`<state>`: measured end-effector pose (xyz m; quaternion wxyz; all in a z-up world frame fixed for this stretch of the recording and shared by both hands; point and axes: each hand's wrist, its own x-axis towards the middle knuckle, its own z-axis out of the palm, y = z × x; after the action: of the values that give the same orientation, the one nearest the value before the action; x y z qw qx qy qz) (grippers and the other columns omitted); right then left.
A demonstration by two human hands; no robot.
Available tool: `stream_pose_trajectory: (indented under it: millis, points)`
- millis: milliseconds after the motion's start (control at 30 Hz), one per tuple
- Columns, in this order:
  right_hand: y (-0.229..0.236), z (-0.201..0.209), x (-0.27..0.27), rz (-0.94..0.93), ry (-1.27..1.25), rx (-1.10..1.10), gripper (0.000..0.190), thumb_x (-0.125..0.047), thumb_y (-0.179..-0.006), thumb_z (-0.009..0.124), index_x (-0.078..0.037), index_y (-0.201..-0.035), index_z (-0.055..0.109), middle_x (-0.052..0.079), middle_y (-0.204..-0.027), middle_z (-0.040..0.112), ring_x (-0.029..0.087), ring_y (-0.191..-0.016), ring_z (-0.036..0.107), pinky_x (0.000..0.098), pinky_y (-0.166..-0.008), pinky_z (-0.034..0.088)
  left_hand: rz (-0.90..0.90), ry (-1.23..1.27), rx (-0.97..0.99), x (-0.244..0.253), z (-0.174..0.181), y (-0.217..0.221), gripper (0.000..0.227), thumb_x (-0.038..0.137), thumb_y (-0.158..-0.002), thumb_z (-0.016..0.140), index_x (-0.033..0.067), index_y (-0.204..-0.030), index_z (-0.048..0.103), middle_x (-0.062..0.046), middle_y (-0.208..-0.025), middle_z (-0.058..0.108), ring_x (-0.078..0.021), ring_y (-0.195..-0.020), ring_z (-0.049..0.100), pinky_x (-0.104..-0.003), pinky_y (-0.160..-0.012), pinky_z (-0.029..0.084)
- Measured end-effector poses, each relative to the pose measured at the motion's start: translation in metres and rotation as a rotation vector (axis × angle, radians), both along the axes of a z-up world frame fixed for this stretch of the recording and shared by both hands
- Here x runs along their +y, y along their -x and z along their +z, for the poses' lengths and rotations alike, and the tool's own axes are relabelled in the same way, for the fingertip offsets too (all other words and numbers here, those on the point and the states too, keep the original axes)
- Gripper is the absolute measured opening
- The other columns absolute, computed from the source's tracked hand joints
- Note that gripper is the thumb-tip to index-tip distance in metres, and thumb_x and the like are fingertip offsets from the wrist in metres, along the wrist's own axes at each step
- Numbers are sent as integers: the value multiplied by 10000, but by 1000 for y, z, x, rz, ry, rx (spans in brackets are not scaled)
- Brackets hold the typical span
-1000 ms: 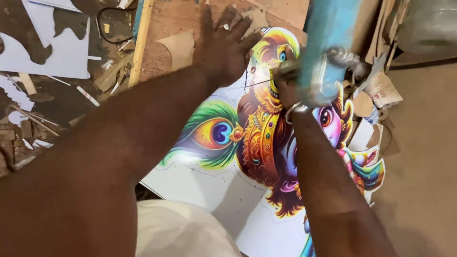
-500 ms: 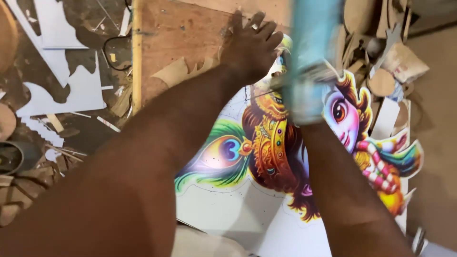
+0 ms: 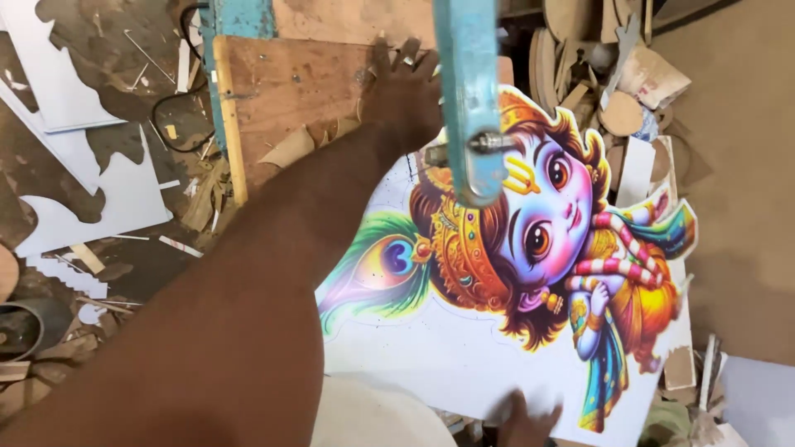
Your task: Cutting out a large printed image from a board using a jigsaw.
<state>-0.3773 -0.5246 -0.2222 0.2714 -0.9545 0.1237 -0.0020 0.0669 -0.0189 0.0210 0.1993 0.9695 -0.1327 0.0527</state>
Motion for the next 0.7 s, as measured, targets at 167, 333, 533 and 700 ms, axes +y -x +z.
stream_pose_trajectory:
  millis: [167,333,533,700]
  points:
    - [122,3,-27,-445,-580,103,410,-201,-1100,331,4,-1443,423,99,-1501,481,216,-1374,437,325,-1206,224,-23,22,-62,-2,-5,3,562,484,-1014,479,146,-1461,523,-139,-1539,451,-366,-1484,285,-703,-1171,63]
    - [-10,74,55,-1088,-1347,-146,511,-381,-1098,379,-34,-1457,487,91,-1539,529,255,-1371,489,409,-1194,341,-6,-8,-91,4,-12,-2,591,484,-1011,496,122,-1477,516,-172,-1551,449,-361,-1485,319,-695,-1188,99]
    - [-76,117,64,-1177,-1258,-196,516,-352,-1090,393,-32,-1486,478,104,-1554,516,276,-1388,486,430,-1210,332,28,-41,-129,10,-19,4,649,497,-1002,500,86,-1504,475,-255,-1544,415,-419,-1474,306,-743,-1146,119]
    - [-122,73,-31,-911,-1283,-231,510,-310,-1085,430,-5,-1490,487,93,-1573,530,251,-1423,492,376,-1229,306,64,-28,-130,16,-13,19,646,545,-1021,481,107,-1496,481,-260,-1604,346,-455,-1504,241,-740,-1161,103]
